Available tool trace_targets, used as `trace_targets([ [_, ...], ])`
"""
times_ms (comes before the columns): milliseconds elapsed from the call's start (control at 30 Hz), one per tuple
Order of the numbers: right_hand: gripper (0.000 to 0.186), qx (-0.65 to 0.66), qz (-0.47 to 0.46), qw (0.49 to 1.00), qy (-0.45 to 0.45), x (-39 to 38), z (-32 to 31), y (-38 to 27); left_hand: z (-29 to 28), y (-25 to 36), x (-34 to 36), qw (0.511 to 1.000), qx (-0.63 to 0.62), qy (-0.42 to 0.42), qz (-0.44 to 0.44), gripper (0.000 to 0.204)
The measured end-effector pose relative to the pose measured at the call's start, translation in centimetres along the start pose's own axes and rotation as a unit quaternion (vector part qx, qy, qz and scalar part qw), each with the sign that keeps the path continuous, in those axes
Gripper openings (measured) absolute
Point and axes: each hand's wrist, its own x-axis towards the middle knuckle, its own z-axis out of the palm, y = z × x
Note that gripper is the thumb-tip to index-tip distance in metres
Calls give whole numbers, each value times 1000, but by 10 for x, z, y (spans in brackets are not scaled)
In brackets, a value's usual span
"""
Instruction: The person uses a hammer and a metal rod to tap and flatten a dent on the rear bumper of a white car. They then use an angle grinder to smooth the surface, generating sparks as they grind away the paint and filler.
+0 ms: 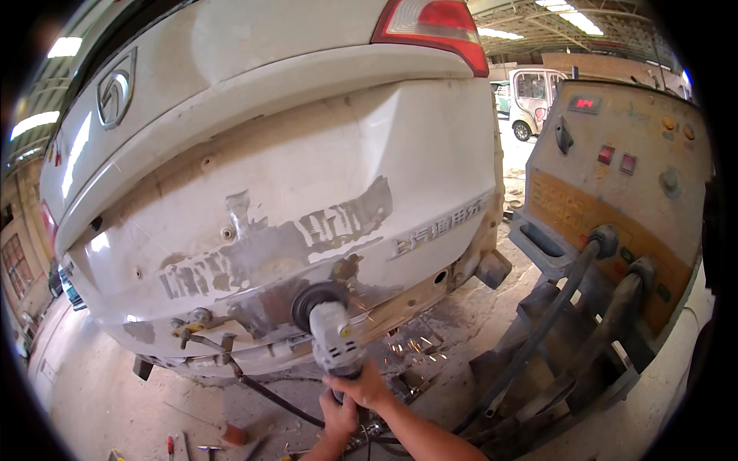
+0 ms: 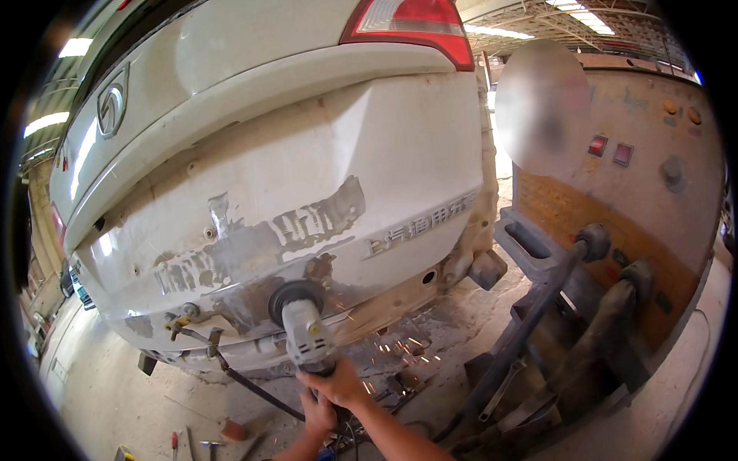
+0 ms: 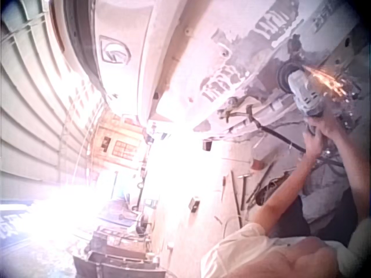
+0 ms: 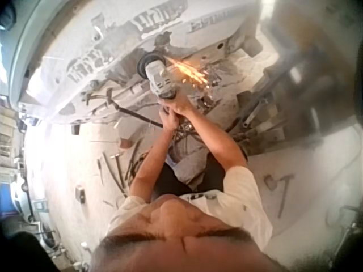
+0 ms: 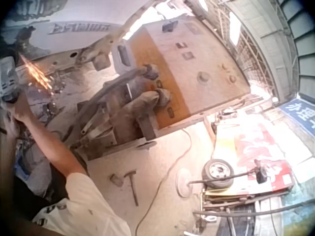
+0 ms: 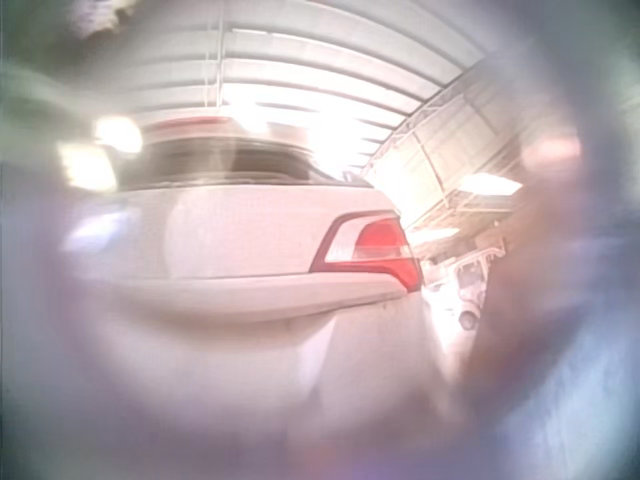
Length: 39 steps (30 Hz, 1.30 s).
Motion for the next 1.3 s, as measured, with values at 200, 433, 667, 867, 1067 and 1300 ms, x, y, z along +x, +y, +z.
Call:
trace_targets([
  [200, 34, 42, 3, 999, -12, 7, 1, -2, -10, -10, 10, 997, 67, -23, 9, 46],
  [433, 33, 15, -19, 999, 33, 15, 11, -9, -18, -4, 22, 996, 39, -77, -7, 39],
  [667, 34, -25, -41, 999, 7, 5, 15, 4, -10, -32, 1, 1000, 7, 18, 20, 42],
  [867, 36, 25, -21, 999, 34, 20, 14, -21, -19, 7, 33, 995, 52, -73, 36, 41],
  [1067, 34, 21, -9, 1000, 1, 6, 14, 7, -18, -19, 8, 999, 9, -34, 22, 49],
  [1300, 35, 23, 14, 1000, -7, -5, 0, 21, -18, -35, -7, 999, 34, -30, 4, 58],
])
